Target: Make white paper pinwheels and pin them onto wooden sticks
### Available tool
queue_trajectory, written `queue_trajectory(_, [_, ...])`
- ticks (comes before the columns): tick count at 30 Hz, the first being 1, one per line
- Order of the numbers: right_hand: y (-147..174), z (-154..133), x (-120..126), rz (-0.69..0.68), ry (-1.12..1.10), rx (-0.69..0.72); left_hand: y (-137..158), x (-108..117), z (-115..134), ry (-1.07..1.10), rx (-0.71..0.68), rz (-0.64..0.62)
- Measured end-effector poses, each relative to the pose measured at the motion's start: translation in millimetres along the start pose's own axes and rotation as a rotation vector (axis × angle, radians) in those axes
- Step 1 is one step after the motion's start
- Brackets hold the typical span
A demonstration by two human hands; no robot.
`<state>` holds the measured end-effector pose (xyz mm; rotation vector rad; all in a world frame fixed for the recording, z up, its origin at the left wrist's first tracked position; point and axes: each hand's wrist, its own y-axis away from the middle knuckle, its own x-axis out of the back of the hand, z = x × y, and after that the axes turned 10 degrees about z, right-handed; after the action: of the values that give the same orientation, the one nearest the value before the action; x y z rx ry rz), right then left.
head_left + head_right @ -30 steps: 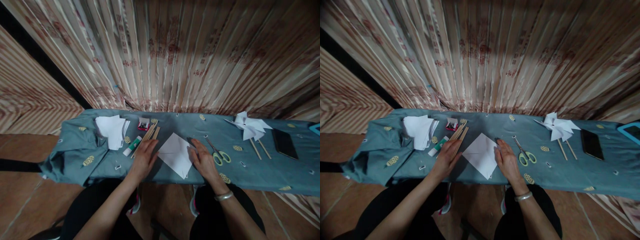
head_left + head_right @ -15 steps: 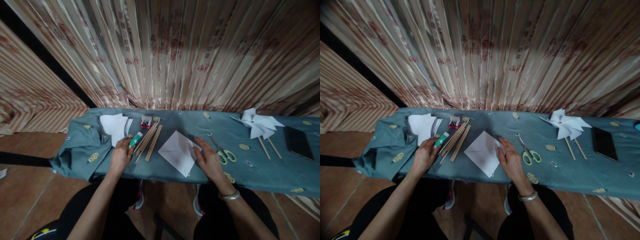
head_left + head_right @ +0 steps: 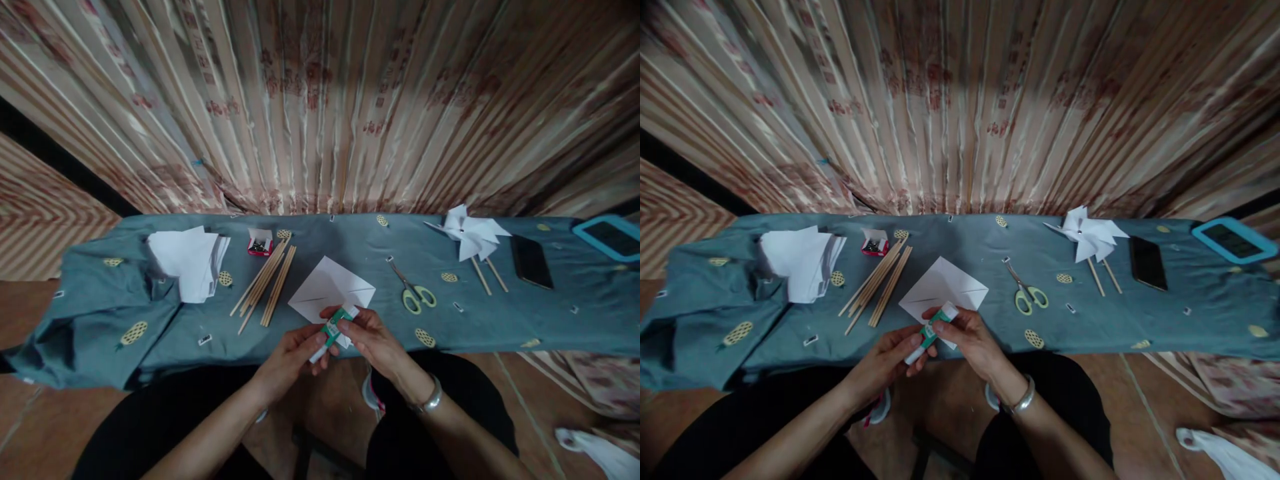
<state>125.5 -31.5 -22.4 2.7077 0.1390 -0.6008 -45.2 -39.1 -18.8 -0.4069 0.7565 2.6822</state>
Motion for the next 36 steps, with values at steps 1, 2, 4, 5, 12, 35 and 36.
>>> queue_trajectory(1, [0.7,0.3,3.6,0.036,0.000,-0.002,-1.3,-2.0,-1.8,-0.008,0.005,-0.015])
queue_trajectory(2, [1.1,0.1,7.5,0.075,0.005,-0.002,-2.8,-3.9,-2.9,-0.023,0.004,-0.033])
queue_trajectory(4, [0.7,-2.4,15.8,0.152,0.004,0.003,-6.3,-7.6,-3.5,-0.056,-0.002,-0.065])
queue_trajectory(5, [-0.2,-4.8,20.3,0.195,-0.012,0.010,-8.2,-9.2,-3.6,-0.069,-0.001,-0.074])
queue_trajectory(12, [-9.2,-29.0,49.8,0.471,-0.226,0.001,-27.9,-0.7,-7.3,-0.455,-0.301,0.098])
queue_trajectory(35, [-32.8,-26.3,41.1,0.446,-0.182,-0.011,-49.8,10.8,-5.0,-1.589,-0.832,0.057])
queue_trajectory(36, [-33.6,-26.5,42.6,0.429,-0.227,-0.052,-50.6,10.8,-5.0,-1.595,-0.826,0.055])
